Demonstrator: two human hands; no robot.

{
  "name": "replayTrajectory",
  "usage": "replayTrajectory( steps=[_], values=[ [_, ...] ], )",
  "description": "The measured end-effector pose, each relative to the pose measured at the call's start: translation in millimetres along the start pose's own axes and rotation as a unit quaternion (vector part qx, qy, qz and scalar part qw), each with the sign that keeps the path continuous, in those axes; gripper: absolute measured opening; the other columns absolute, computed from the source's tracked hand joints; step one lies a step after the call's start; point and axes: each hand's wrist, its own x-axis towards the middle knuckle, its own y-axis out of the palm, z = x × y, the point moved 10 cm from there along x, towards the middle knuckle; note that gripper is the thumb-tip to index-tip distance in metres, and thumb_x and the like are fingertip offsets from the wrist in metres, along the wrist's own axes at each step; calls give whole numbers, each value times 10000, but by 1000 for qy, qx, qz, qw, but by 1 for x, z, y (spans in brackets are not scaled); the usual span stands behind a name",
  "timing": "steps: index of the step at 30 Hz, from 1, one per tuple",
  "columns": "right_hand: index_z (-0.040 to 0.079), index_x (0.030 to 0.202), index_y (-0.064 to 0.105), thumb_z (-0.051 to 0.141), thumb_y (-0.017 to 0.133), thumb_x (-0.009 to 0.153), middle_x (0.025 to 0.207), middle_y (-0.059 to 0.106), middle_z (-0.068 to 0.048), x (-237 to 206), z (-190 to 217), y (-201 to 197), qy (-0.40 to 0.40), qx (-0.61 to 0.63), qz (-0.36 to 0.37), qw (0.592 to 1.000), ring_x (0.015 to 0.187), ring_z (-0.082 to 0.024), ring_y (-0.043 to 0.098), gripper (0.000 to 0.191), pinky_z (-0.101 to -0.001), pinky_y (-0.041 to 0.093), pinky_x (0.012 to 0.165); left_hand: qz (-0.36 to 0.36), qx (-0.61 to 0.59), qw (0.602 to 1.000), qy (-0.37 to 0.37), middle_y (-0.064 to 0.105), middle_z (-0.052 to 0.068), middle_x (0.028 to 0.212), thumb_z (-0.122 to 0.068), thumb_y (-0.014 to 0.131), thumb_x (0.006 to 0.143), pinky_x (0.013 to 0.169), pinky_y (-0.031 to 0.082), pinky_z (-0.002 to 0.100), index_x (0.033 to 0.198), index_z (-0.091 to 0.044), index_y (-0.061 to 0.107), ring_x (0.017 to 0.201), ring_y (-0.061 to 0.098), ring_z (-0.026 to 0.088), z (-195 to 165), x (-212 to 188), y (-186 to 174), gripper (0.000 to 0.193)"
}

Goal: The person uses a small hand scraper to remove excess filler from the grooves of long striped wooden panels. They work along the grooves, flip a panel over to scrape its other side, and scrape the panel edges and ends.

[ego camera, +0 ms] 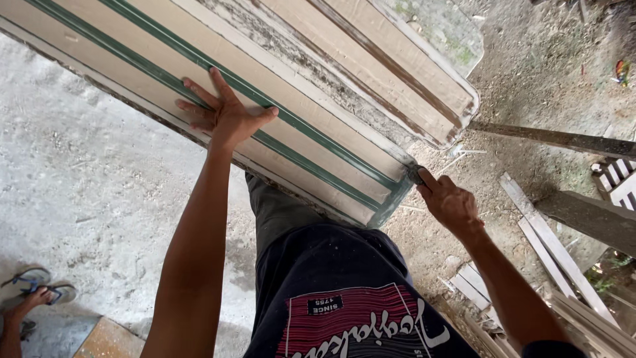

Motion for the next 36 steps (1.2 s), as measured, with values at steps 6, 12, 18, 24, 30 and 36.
replayTrajectory(
  steps=[6,12,18,24,30,36],
  values=[
    [165,1341,565,436,418,1183,836,640,-124,79,70,-34,-159,-51,-96,981,500,-140,576,346,-281,490,373,22,7,1000,-6,-513,388,1431,-848,805,655,1068,-41,890,1592,-178,-344,1260,-416,726,-17,-10,-11,1627],
    [206,1503,478,385,417,1087,658,620,-86,38,44,-39,-145,-21,11,989,410,-165,561,457,-295,462,283,39,24,999,-21,-532,357,1424,-852,775,662,1085,-12,884,1593,-163,-353,1282,-431,704,-16,-18,-19,1618],
    [204,1476,469,465,423,1053,591,604,-72,49,32,-23,-41,24,90,995,379,-177,571,499,-314,471,292,43,27,999,-15,-509,416,1377,-895,760,657,1066,-12,885,1568,-103,-392,1237,-435,712,-16,-13,-14,1669],
    [201,1418,530,459,418,1080,606,624,-65,68,45,-46,-95,25,0,995,446,-186,608,439,-314,493,372,30,39,999,-11,-516,414,1413,-892,745,646,1054,5,907,1587,-101,-365,1251,-423,732,-16,-17,-19,1656],
    [282,1459,444,339,371,1057,1045,735,-150,49,60,-67,-130,-1,46,990,604,-246,680,412,-353,517,410,46,34,998,-27,-537,404,1392,-885,747,628,1075,-5,882,1570,-125,-379,1232,-444,715,-12,-11,-9,1653],
    [96,1270,567,442,402,1137,852,691,-174,154,135,-57,-113,49,54,991,667,-313,724,406,-435,596,515,1,101,993,59,-308,602,1411,-1003,494,599,1000,219,892,1592,40,-268,1307,-234,795,9,19,12,1629]
  ],
)
